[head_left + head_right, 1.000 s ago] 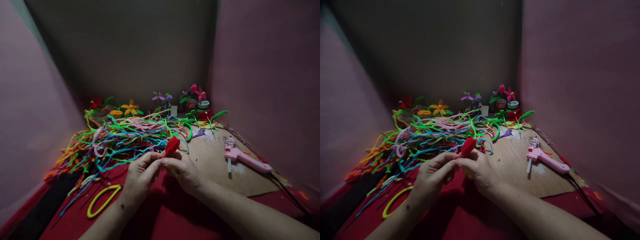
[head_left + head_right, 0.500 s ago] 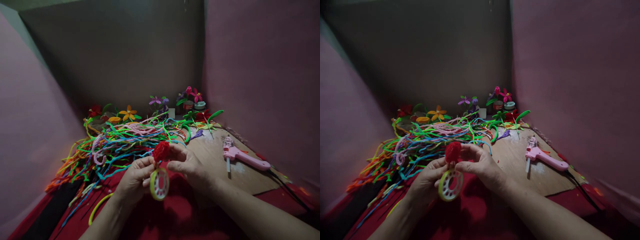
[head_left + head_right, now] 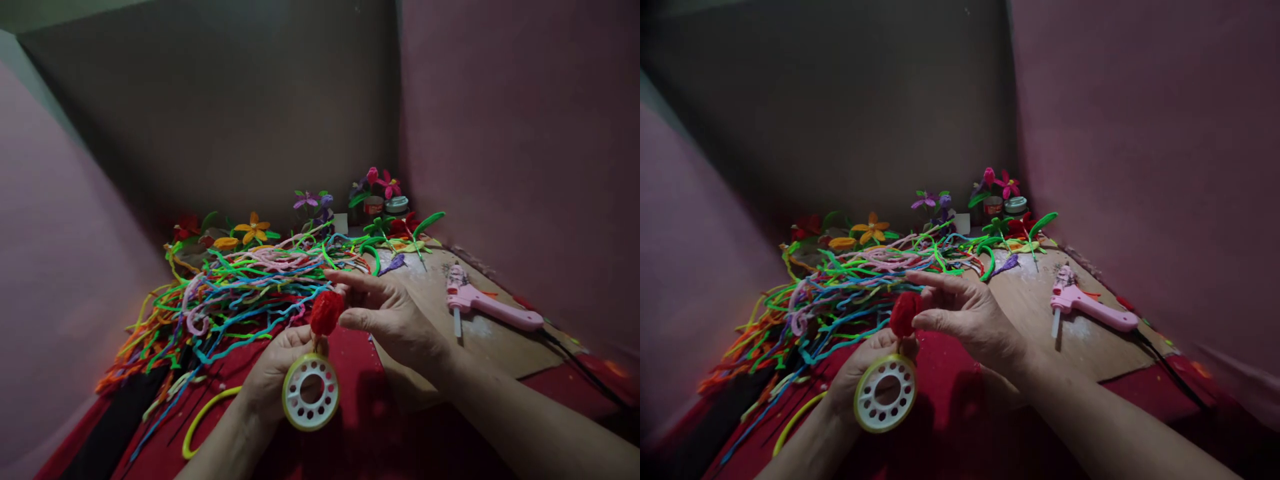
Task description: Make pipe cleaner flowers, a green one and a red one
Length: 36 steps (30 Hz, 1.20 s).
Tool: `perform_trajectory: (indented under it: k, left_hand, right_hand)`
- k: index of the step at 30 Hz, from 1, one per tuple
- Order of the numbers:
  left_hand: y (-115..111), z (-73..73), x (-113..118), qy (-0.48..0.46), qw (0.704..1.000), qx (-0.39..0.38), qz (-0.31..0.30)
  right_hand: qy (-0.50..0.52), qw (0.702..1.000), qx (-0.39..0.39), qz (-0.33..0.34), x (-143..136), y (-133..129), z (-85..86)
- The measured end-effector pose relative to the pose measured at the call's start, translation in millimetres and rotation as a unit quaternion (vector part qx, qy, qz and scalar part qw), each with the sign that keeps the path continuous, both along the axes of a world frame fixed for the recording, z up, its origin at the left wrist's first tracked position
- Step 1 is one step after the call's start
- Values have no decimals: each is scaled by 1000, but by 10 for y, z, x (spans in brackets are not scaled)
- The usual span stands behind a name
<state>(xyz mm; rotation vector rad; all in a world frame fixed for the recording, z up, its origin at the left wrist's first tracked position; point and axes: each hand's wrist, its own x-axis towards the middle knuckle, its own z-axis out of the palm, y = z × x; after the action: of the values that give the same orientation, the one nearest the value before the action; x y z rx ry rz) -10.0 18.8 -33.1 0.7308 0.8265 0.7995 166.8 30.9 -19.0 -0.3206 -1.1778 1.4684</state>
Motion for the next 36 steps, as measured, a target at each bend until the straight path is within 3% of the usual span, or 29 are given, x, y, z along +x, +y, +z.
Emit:
perform_trajectory:
  k: [10,20,29,36]
  left_hand:
    - [-30,5,37,-9,1000,-2,-6]
    - [-15,-7,64,-4,1000,-2,0]
    - [-3,-6,43,9,1000,0,-9]
    - [-16,25,-16,79,996,37,-4]
  right_hand:
    - [-70,994,19,-81,52,-47,75]
    - [-56,991,6,-121,11,-25,62]
    - [-83,991,-34,-100,60,34,28]
    - [-113,988,26,-97,111,4,42]
